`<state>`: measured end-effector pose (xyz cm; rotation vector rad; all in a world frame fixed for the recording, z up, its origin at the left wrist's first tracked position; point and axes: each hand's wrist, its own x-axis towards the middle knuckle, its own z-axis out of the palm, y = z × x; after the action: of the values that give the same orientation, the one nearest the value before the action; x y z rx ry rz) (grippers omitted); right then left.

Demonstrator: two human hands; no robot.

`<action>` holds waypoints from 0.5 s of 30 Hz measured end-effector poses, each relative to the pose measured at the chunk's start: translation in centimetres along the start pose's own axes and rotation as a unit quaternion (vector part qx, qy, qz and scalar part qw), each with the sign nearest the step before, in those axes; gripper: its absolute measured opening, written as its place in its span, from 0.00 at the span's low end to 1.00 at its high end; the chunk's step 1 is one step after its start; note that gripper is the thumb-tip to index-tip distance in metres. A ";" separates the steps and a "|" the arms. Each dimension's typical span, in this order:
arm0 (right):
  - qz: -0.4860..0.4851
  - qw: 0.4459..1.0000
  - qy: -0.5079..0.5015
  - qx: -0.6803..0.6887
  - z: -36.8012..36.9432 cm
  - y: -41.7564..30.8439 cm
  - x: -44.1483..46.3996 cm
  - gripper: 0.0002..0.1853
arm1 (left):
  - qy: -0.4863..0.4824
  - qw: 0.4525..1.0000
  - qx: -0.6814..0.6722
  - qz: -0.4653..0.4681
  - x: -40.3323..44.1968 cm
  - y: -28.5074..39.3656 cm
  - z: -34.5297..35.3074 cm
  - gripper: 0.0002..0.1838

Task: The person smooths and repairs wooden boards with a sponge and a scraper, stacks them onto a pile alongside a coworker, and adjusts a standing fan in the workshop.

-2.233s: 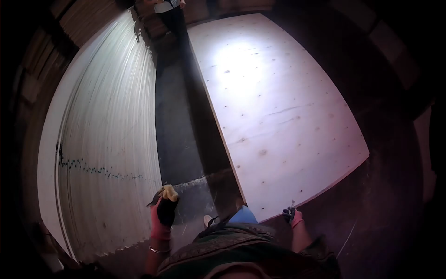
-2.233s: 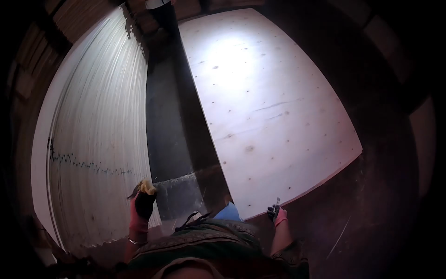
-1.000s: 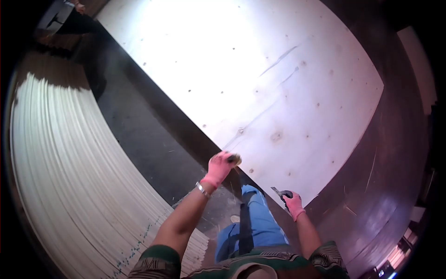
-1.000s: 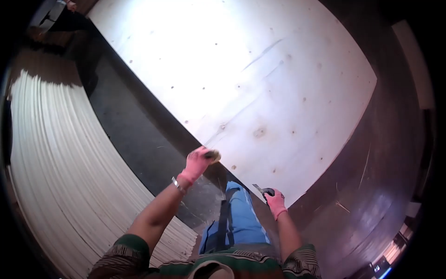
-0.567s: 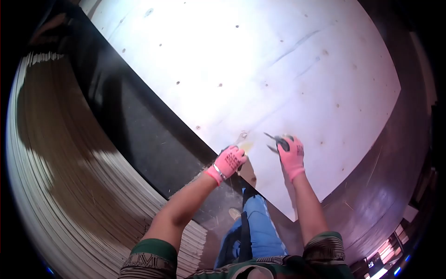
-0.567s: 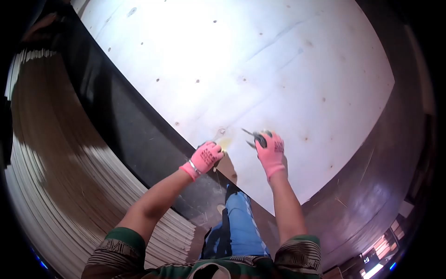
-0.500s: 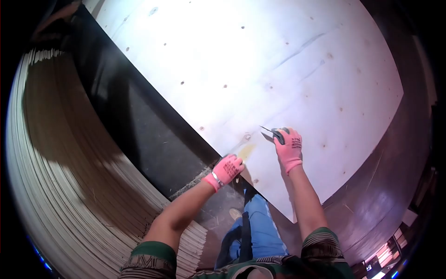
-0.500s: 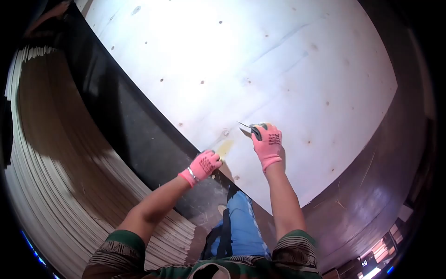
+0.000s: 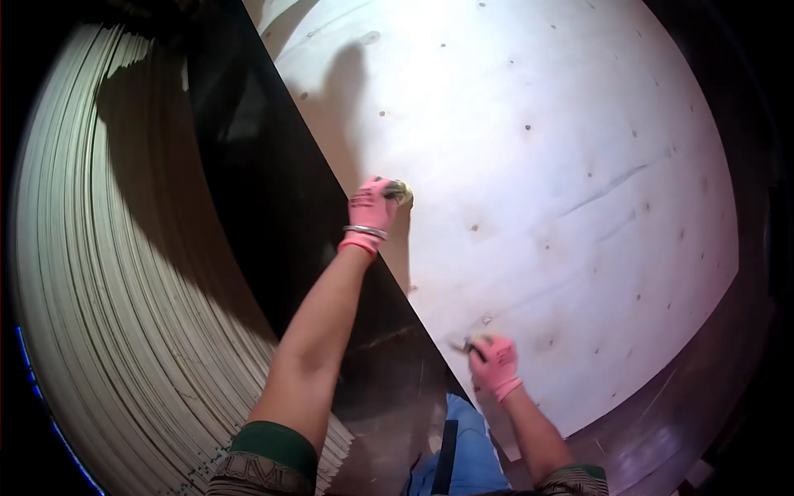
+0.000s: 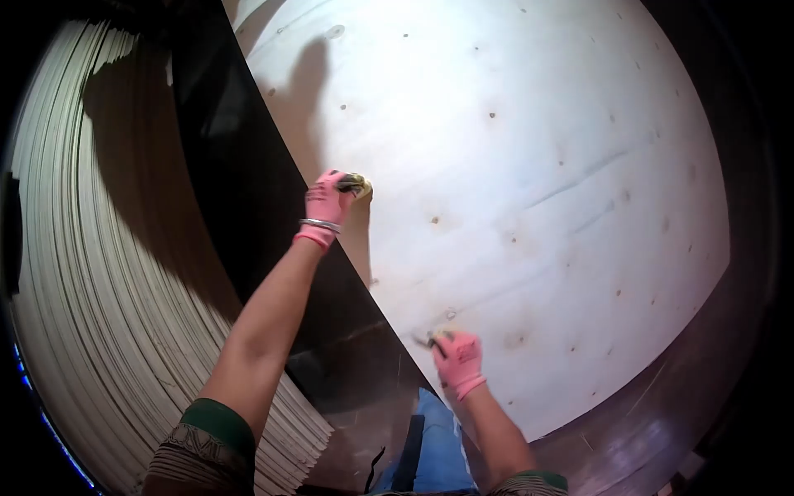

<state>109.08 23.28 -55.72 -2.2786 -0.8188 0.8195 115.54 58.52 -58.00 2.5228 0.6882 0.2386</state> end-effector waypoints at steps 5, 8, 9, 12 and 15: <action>-0.117 0.964 0.214 -0.103 -4.2 -0.1 14.8 0.12 | -0.039 0.997 0.055 0.031 -2.2 1.0 1.0 0.06; -0.090 0.968 0.208 -0.110 -4.1 -4.0 24.8 0.08 | -0.146 0.988 0.038 0.030 -6.3 1.8 -0.8 0.06; -0.060 0.975 0.166 -0.136 -3.7 -5.9 26.6 0.07 | -0.124 0.992 -0.024 -0.016 -10.0 0.8 -0.6 0.09; -0.126 0.936 0.062 -0.324 0.9 -7.7 25.2 0.06 | -0.128 0.890 -0.280 -0.336 -17.4 1.8 -4.9 0.16; -0.264 0.876 -0.027 -0.404 4.7 -7.4 16.1 0.05 | -0.028 0.844 -0.268 -0.463 -24.9 1.8 -10.2 0.17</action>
<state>113.27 40.80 -59.31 -2.4639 -1.9890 0.2906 91.96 48.70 -49.23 1.4451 1.4755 -0.0052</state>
